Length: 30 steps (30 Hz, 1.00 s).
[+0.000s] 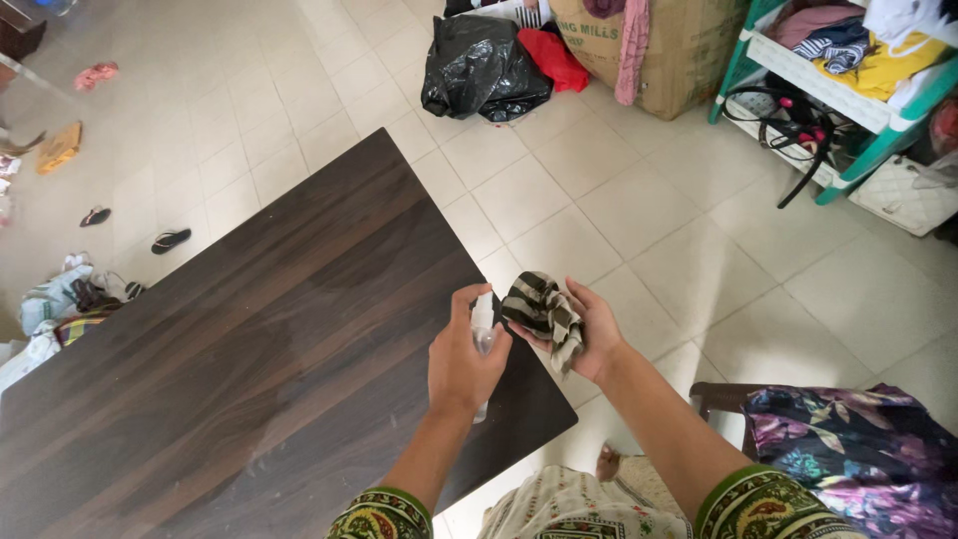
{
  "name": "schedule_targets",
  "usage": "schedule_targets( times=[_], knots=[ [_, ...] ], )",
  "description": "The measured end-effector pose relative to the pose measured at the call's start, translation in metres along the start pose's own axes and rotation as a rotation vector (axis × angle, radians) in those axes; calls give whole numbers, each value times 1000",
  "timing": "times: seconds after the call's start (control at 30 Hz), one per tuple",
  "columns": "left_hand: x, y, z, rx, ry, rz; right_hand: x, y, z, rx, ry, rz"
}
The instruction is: The person sprays a cleaning solution onto a dark wooden table and wipes it with a cloth. They then move to a wardrobe and clean its surface using the same method.
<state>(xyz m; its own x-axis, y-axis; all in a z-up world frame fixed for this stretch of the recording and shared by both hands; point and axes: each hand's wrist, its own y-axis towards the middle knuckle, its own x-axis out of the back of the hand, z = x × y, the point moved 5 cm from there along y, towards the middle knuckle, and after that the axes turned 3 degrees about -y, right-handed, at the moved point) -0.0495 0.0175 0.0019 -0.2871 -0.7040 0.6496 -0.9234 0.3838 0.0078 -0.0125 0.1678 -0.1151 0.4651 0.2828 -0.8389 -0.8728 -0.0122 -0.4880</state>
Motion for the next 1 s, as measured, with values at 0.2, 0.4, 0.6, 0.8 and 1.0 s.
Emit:
schedule_targets(
  times=[0.2,0.4,0.6,0.8,1.0],
  knots=[
    [4,-2,15,79,36,-57,5,8,1,23,3,-63],
    [12,-5,19,6,-53,-45,1,10,-3,37,19,-36],
    [21,-11,13,-82,-156,-82,-9,11,-20,16,-25,-112],
    [33,-18,23,98,-302,2,-22,9,-44,-15,-137,-104],
    [52,-29,41,-36,-139,-99,-33,-1,-60,22,-79,-75]
  ],
)
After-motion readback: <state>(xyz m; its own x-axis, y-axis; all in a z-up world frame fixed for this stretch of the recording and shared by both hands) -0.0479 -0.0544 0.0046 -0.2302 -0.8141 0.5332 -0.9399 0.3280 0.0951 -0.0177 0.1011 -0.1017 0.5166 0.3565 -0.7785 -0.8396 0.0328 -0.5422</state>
